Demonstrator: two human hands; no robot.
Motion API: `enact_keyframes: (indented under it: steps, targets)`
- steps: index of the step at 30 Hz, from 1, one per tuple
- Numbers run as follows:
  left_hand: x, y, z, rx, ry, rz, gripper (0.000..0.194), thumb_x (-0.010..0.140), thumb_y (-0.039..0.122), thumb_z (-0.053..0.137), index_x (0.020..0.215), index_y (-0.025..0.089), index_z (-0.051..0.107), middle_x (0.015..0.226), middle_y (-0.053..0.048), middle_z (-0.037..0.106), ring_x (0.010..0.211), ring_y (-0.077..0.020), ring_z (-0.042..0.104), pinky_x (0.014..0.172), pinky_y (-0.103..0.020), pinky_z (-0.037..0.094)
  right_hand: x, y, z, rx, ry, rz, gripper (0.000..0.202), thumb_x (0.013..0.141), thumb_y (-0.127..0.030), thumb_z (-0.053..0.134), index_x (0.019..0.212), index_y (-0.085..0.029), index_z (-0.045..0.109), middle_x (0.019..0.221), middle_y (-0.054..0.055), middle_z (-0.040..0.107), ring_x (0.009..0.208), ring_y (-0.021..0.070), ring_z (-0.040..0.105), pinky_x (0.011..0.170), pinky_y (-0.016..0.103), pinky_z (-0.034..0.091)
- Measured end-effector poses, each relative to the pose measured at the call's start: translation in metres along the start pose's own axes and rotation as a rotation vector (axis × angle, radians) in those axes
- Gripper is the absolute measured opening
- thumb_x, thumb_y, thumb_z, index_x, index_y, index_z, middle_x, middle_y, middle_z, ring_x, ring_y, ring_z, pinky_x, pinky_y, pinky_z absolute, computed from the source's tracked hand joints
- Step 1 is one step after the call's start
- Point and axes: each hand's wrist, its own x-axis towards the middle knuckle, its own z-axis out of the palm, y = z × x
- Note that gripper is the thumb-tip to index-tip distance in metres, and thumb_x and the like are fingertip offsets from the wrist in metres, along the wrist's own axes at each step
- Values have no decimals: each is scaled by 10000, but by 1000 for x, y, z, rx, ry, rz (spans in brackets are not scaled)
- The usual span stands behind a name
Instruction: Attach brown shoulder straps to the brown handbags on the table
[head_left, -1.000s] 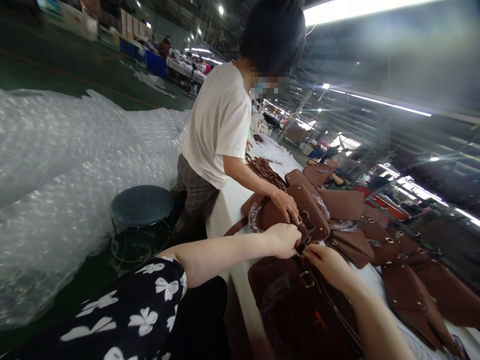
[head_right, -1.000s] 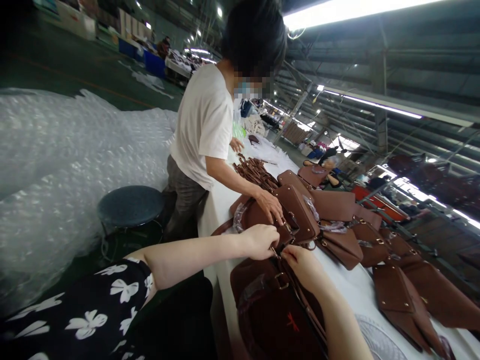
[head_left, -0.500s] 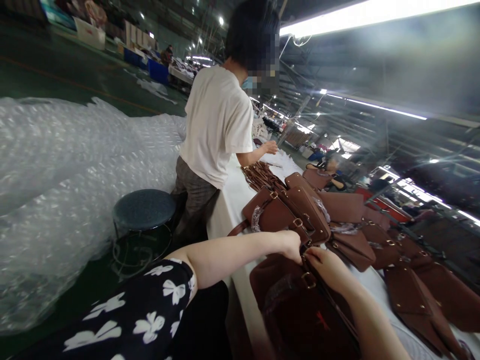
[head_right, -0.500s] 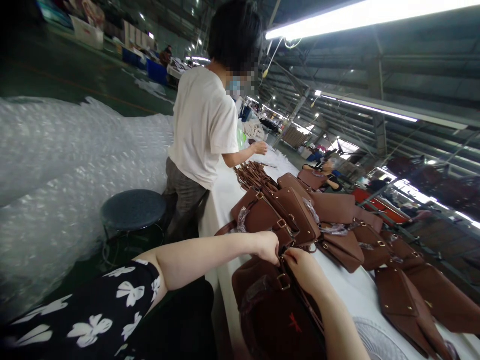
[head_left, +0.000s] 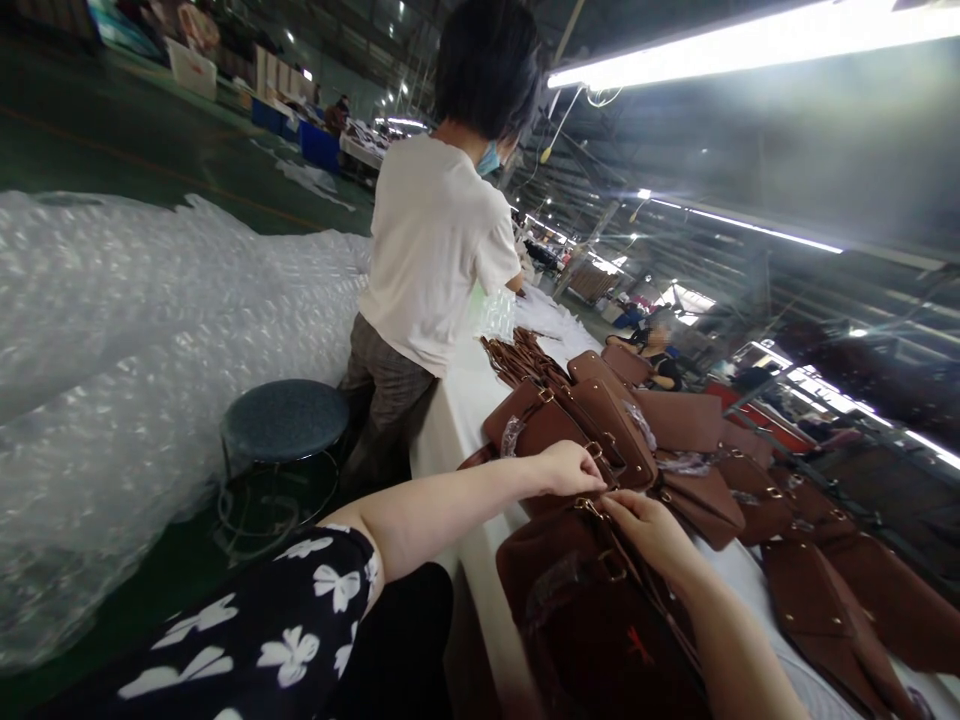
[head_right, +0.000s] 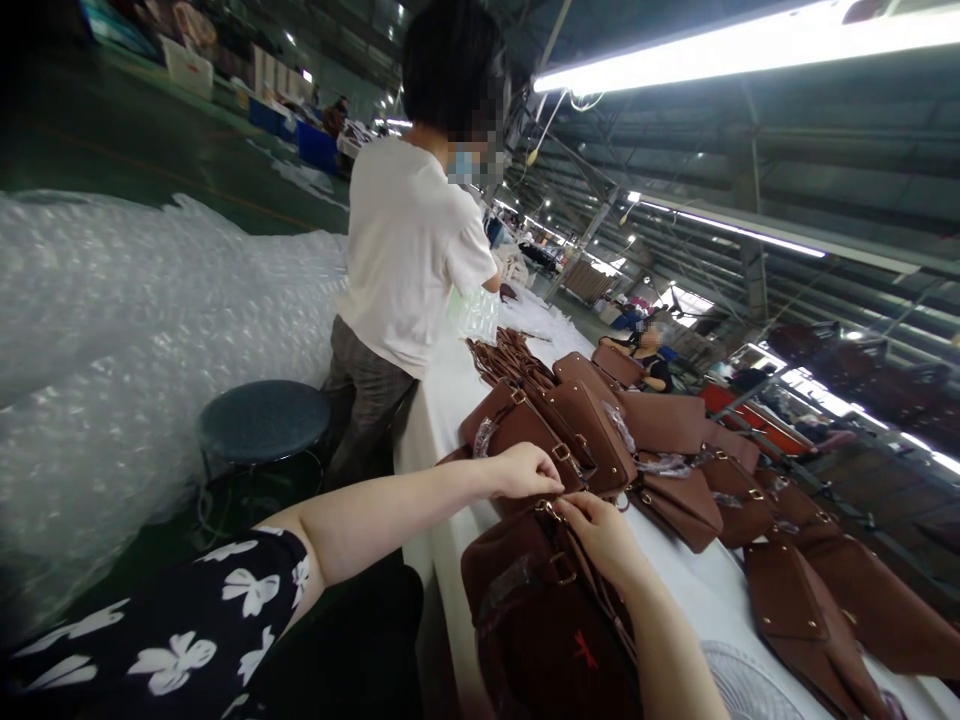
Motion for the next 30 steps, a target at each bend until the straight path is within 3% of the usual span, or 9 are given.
enact_keyframes:
  steps: [5, 7, 10, 16, 19, 23, 27, 30]
  targets:
    - [0, -12, 1, 156, -91, 163, 298, 819, 353, 664, 1036, 162, 736, 951, -53, 751, 835, -167, 675, 729, -229, 491, 6, 10, 3, 6, 66, 49, 448, 869, -551, 393, 824, -201, 669, 587, 1, 615, 578, 183, 562, 567, 290, 431]
    - [-1, -18, 2, 267, -175, 270, 321, 820, 351, 669, 1085, 177, 716, 1024, -63, 740, 898, -189, 676, 783, -253, 497, 11, 13, 1, -16, 91, 54, 439, 864, -552, 379, 797, -210, 645, 578, -3, 594, 569, 183, 543, 558, 291, 415]
    - [1, -26, 3, 319, -224, 329, 253, 856, 315, 636, 1068, 202, 717, 1073, -49, 731, 981, -193, 666, 847, -258, 484, 14, 12, -3, -69, 104, 34, 413, 868, -539, 360, 784, -221, 610, 710, 21, 640, 713, 206, 586, 672, 310, 444]
    - [17, -38, 9, 194, -233, 253, 188, 815, 275, 688, 986, 206, 730, 952, -7, 735, 902, -158, 660, 830, -238, 480, 7, -5, -3, -256, -49, -67, 337, 903, -431, 341, 714, -231, 534, 795, 31, 619, 794, 196, 579, 741, 293, 436]
    - [24, -46, 13, -84, -253, 87, 173, 784, 266, 705, 938, 190, 728, 819, 12, 709, 742, -122, 645, 778, -249, 510, 2, -12, 1, -410, -115, -79, 302, 916, -319, 346, 718, -215, 550, 884, 60, 615, 814, 192, 583, 761, 306, 414]
    - [32, -57, 17, -377, -293, -79, 113, 732, 209, 713, 838, 169, 710, 683, 35, 652, 617, -97, 614, 710, -264, 542, 1, -24, 4, -611, -164, -71, 328, 966, -247, 302, 864, -193, 609, 995, 95, 601, 862, 207, 610, 741, 320, 386]
    - [36, -62, 15, -389, -314, -72, 69, 738, 205, 702, 799, 173, 710, 673, 34, 660, 633, -105, 633, 713, -266, 550, 5, -41, 6, -774, -217, -56, 329, 960, -177, 321, 965, -180, 650, 980, 113, 599, 850, 240, 650, 668, 320, 366]
    - [32, -57, 13, -286, -299, -54, 132, 774, 241, 674, 875, 170, 720, 712, 14, 688, 673, -122, 663, 721, -265, 557, 10, -49, 10, -850, -223, -41, 348, 947, -141, 331, 1046, -183, 661, 985, 125, 608, 861, 257, 670, 645, 316, 368]
